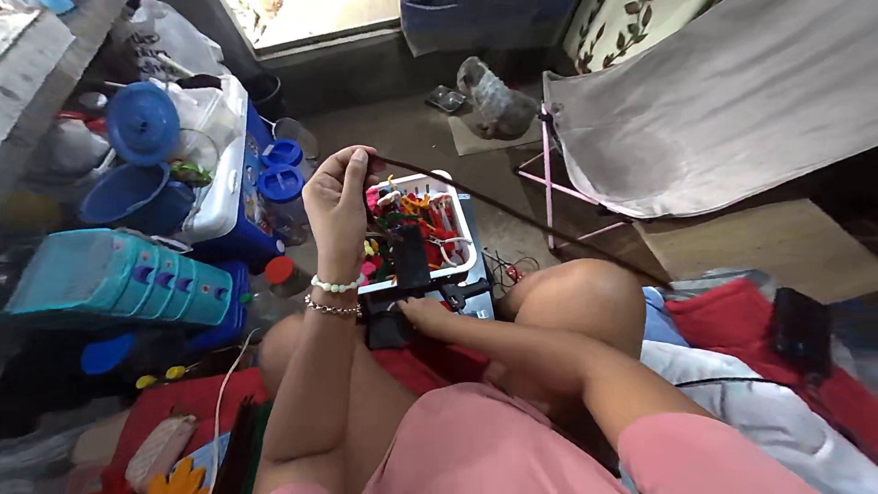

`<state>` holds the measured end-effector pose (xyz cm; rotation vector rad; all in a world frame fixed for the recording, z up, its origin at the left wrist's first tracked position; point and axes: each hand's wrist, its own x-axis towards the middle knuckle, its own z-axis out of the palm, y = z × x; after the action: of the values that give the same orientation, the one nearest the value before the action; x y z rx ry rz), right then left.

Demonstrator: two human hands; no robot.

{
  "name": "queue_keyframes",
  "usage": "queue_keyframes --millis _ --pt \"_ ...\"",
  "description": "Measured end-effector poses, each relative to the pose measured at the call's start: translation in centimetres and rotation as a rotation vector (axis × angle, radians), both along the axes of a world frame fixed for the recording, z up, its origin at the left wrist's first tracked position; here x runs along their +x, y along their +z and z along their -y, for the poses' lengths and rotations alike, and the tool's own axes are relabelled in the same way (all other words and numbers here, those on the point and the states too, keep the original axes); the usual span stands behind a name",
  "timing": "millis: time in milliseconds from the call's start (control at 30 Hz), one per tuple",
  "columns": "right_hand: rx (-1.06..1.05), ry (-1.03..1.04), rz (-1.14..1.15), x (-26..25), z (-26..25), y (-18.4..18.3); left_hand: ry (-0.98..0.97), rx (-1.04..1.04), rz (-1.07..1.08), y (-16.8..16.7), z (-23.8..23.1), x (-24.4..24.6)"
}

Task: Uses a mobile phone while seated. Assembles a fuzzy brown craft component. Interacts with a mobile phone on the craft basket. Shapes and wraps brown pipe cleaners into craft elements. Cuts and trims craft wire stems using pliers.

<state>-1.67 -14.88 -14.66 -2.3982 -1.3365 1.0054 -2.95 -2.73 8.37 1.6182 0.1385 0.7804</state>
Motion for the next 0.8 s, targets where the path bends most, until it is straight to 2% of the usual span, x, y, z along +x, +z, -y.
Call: queue_keyframes --millis 100,167,300,400,467,533,633,700,800 --pt "-0.047 0.059 0.008 2.1 0.6 1.1 0.001 0.152 -0.081 -1.4 -0.5 -0.2" --pt "0.045 0.101 -0.103 4.0 0.6 3.8 0.016 0.187 -0.112 -2.8 -1.3 -0.2" --pt "0.276 0.231 -0.318 7.4 1.5 12.3 0.018 0.061 -0.177 -4.2 -3.0 -0.6" --pt "0.363 0.168 -0.429 9.4 2.2 16.1 -0.078 -0.139 -0.207 -4.4 -3.3 -1.2" --pt "0.589 0.004 -0.414 10.0 2.3 16.5 -0.158 -0.308 -0.177 -4.4 -3.1 -1.5" --pt "0.882 -0.112 -0.305 10.0 2.1 16.6 -0.232 -0.434 -0.165 -4.5 -2.8 -1.8" --pt "1.213 -0.176 -0.288 9.4 2.4 16.4 -0.304 -0.478 -0.235 -4.8 -2.0 -2.0" --pt "1.289 -0.18 -0.225 8.9 3.1 16.0 -0.357 -0.49 -0.285 -5.0 -1.4 -2.2" --pt "1.32 -0.08 -0.008 8.7 4.2 15.2 -0.393 -0.579 -0.317 -5.3 -0.5 -2.4"
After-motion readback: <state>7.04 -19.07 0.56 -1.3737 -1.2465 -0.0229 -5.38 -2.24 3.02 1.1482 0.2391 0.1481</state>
